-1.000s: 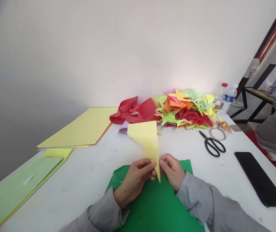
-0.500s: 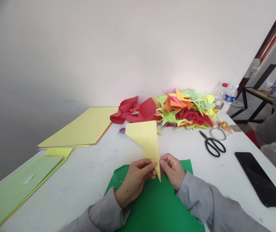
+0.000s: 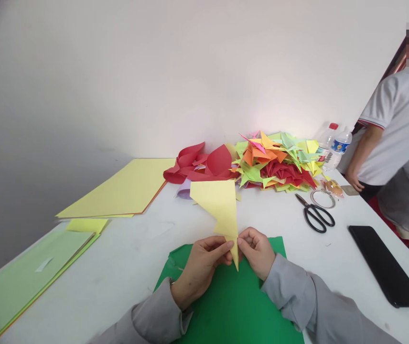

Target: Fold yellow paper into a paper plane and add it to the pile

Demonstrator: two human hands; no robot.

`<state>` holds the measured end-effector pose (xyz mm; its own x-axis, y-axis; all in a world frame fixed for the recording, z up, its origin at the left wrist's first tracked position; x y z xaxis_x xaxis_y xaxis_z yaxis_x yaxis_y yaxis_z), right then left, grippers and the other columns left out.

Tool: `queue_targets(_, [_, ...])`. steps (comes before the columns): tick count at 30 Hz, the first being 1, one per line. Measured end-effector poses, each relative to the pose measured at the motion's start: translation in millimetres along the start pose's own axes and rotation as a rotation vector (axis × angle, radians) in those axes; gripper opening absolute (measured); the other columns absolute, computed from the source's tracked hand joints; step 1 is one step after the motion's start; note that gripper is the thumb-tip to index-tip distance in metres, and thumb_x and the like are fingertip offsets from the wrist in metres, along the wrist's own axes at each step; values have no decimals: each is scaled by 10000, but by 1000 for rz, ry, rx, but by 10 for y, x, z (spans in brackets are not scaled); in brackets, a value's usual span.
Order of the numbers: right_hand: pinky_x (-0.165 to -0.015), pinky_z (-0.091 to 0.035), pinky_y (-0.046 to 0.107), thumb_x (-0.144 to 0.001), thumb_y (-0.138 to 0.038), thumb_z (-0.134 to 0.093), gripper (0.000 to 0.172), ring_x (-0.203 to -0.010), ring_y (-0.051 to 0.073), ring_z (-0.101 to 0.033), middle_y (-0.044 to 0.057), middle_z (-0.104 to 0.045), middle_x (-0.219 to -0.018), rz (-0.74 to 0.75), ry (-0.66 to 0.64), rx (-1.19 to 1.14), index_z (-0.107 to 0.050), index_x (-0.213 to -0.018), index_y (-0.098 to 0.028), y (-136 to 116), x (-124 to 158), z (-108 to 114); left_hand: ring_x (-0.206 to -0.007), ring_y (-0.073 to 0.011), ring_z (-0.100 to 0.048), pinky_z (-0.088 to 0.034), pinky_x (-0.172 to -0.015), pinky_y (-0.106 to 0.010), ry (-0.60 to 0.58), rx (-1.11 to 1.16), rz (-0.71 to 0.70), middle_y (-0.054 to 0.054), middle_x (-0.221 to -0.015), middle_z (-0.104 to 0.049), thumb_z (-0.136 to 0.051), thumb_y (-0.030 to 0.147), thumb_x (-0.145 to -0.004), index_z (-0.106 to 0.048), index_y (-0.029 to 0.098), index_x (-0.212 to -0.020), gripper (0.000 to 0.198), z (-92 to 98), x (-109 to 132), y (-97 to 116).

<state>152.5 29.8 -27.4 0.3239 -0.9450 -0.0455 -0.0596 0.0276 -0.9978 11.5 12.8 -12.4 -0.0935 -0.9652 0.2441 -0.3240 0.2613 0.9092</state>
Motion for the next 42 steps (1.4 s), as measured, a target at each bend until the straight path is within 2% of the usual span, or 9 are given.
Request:
queue_targets(11, [-536,-463,259,-781,-602,-629,410,-550,126,-562,-30,-582,-592,-13,-1,-11,-510,-757,-210,14,2,14,-459,-107,-554,-471,-492,-212,18,5,-13,-11,-494,-627,-866,413,-528,-686,129,-612,347,13,-13,-5])
queue_targets(34, [-491,-470,257,-728,-651,-658,478,-479,121,-585,-29,-624,-570,-48,-75,-45,-476,-722,-209,-21,0,-24,-451,-99,-549,-489,-500,-215,3,67,-3,-8,-494,-622,-869,392,-537,-672,120,-607,343,6,-12,24])
queue_targets(42, [-559,-482,277,-810,-660,-561,471,-534,134,-610,-18,-626,-593,-45,-102,-66,-536,-742,-195,-69,30,-38,-451,-133,-570,-526,-476,-272,-38,120,-11,-9,-495,-602,-858,408,-549,-629,128,-559,361,-6,-27,55])
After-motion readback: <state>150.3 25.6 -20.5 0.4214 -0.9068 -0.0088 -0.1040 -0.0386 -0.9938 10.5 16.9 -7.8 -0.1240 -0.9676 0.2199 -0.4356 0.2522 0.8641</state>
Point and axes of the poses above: each hand's wrist, its own x-axis away from the middle knuckle, its own z-axis out of the back of the hand, y = z × x, the point moved 2 cm from there along -x, towards the middle knuckle
